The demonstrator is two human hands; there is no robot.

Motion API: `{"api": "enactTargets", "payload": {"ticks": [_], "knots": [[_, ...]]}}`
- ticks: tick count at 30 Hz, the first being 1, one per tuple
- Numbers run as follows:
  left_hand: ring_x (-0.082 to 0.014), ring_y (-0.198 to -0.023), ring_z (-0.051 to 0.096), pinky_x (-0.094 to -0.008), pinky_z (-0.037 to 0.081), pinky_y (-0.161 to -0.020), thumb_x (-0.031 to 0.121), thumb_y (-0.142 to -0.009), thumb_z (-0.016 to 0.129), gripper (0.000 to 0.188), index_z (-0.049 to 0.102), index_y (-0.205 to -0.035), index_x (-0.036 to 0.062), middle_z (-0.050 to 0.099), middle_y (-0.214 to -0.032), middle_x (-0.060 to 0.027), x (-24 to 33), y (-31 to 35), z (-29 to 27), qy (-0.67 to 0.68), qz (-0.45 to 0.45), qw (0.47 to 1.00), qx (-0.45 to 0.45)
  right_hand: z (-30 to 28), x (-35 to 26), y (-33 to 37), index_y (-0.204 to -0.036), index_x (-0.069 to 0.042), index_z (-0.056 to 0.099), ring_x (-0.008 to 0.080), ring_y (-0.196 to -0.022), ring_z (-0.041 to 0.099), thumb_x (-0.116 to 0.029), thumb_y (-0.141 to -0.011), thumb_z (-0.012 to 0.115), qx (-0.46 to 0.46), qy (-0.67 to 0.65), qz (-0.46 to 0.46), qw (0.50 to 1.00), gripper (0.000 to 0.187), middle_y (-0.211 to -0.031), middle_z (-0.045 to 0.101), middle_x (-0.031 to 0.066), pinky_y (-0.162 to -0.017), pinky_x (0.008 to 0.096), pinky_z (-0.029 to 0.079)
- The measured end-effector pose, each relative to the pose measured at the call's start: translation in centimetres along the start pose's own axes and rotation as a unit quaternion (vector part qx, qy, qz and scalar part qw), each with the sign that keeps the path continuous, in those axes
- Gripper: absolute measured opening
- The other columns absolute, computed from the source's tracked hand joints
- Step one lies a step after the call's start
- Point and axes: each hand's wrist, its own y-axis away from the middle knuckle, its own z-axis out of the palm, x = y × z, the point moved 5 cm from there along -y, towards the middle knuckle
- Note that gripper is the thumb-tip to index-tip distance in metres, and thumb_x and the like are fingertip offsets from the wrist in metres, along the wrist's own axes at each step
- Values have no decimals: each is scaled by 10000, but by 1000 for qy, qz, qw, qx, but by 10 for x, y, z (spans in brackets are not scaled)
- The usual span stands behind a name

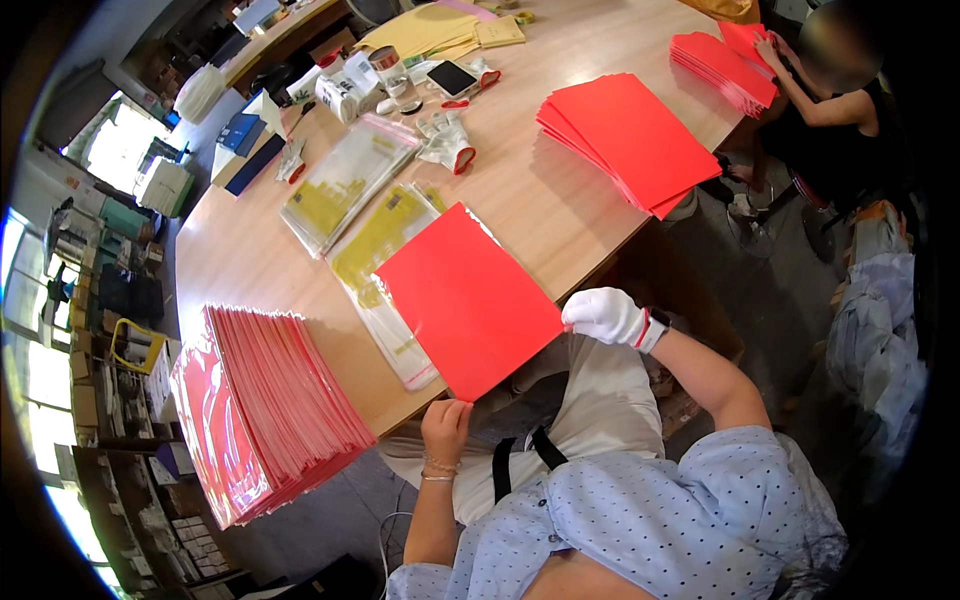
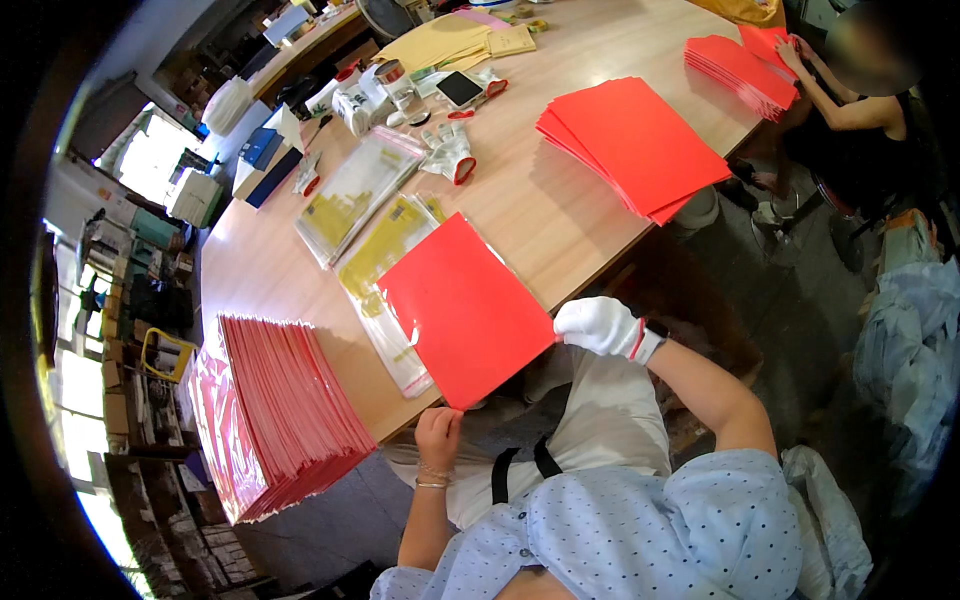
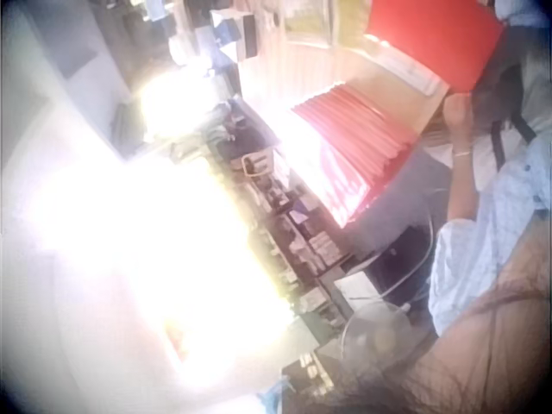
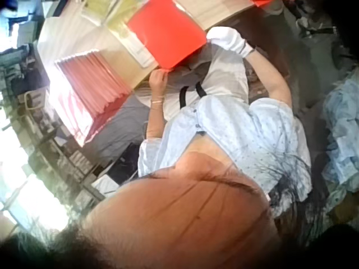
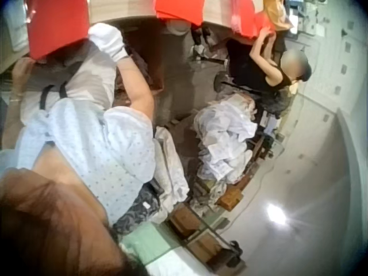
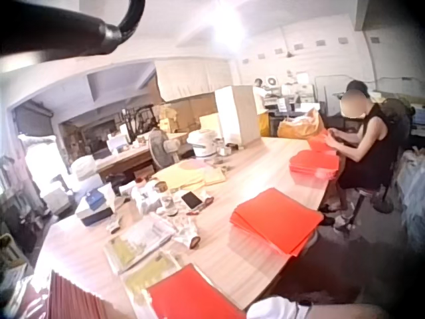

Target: The person sits at a table and repeatedly places red envelopes into clear plastic sleeves. They pick up an envelope, insert it into a sleeve, and set the packaged item aside. The process is repeated continuously throughout the clip.

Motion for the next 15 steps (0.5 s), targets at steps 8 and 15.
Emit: {"api": "enactTargets", "payload": {"ticks": [8, 15], "knots": [[-96, -533, 567, -260, 434, -445, 225, -909, 558, 249, 608, -819, -2, 629, -689, -46, -48, 25, 34, 213, -407, 888, 22, 24, 23, -7, -717, -53, 598, 348, -689, 595, -300, -788, 532, 85, 169, 236, 953, 265, -744, 612, 160, -604, 436, 471], [-79, -515, 522, -214, 408, -424, 268, -956, 460, 282, 486, -1090, 20, 580, -727, -40, -20, 12, 25, 473, -468, 746, 2, 58, 39, 21, -1089, 26, 482, 91, -680, 553, -44, -845, 508, 147, -288, 270, 907, 255, -780, 596, 52, -630, 249, 458]]}}
